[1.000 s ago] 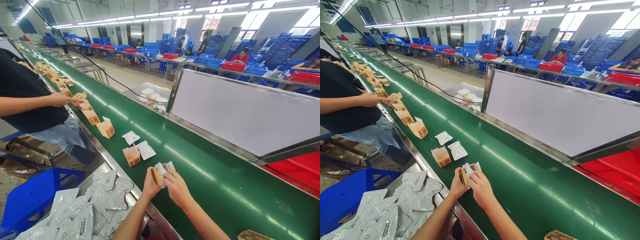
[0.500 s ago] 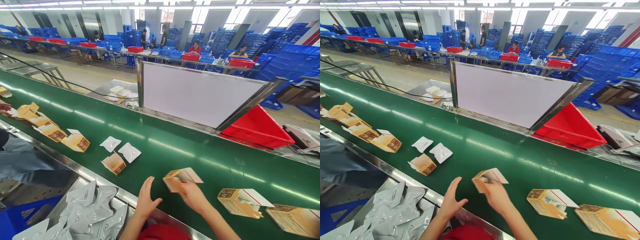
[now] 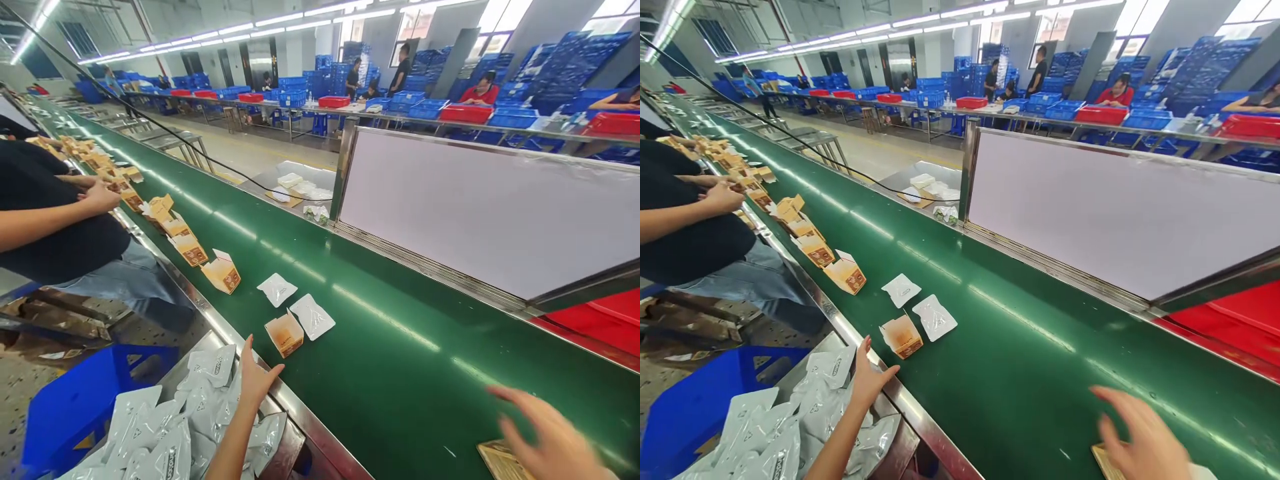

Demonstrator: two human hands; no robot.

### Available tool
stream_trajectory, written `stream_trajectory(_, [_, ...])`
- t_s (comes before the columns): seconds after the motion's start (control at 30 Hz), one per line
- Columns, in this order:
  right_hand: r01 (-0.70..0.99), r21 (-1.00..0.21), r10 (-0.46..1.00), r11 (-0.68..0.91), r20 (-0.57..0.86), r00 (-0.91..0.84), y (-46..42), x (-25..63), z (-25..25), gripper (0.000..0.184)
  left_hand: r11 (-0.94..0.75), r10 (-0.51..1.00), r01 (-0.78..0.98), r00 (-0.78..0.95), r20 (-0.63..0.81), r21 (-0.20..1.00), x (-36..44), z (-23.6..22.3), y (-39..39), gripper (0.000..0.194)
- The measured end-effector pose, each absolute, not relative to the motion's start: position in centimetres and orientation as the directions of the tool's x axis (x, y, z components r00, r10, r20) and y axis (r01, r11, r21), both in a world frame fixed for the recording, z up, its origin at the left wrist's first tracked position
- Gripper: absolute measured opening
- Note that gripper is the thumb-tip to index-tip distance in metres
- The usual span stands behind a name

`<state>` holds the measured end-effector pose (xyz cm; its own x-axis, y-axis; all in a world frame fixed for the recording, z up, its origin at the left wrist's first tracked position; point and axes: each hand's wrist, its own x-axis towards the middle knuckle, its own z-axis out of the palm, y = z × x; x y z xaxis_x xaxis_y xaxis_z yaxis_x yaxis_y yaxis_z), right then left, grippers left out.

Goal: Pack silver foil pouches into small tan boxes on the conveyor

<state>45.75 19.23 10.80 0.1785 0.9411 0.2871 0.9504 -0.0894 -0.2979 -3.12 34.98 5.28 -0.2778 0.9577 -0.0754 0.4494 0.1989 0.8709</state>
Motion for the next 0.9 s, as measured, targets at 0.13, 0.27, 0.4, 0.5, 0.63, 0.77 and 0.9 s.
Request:
stream_trajectory(0.13, [0.876,-0.376,0.944,0.301,-0.013,-0.329,33.6,32.2,9.9,0.065,0.162,0.984,0.329,-0.127,-0.126,0.930,-0.9,4.2,36.3,0.105])
stream_trajectory(0.27, [0.819,-0.425,0.846,0.385,-0.192,-0.497,44.3,25.3,5.7,0.091,0.209,0.977,0.261,-0.105,-0.187,0.943,0.9,3.2,36.4,0.082])
stream_trajectory(0.4, [0.776,-0.488,0.827,0.400,-0.173,-0.535,48.2,23.9,3.1,0.070,0.173,0.979,0.312,-0.160,-0.128,0.934,1.1,3.9,35.6,0.069])
stream_trajectory(0.5, [0.804,-0.510,0.912,0.305,-0.085,-0.400,46.7,24.3,2.8,0.041,0.117,0.982,0.371,-0.182,-0.051,0.921,0.9,5.4,34.9,0.064])
stream_trajectory(0.63, [0.839,-0.538,0.994,0.078,0.106,-0.024,41.8,26.2,5.8,0.025,0.128,0.972,0.469,-0.236,-0.016,0.874,0.8,7.1,34.1,0.061])
stream_trajectory(0.77, [0.815,-0.575,0.885,0.064,0.411,0.221,36.7,26.6,13.0,0.023,0.118,0.968,0.584,-0.248,0.038,0.803,2.1,7.5,33.2,0.062])
stream_trajectory(0.9, [0.757,-0.398,0.654,0.519,0.755,-0.051,33.1,23.6,17.9,0.023,0.011,0.957,0.653,-0.225,0.181,0.757,4.4,7.7,32.3,0.063])
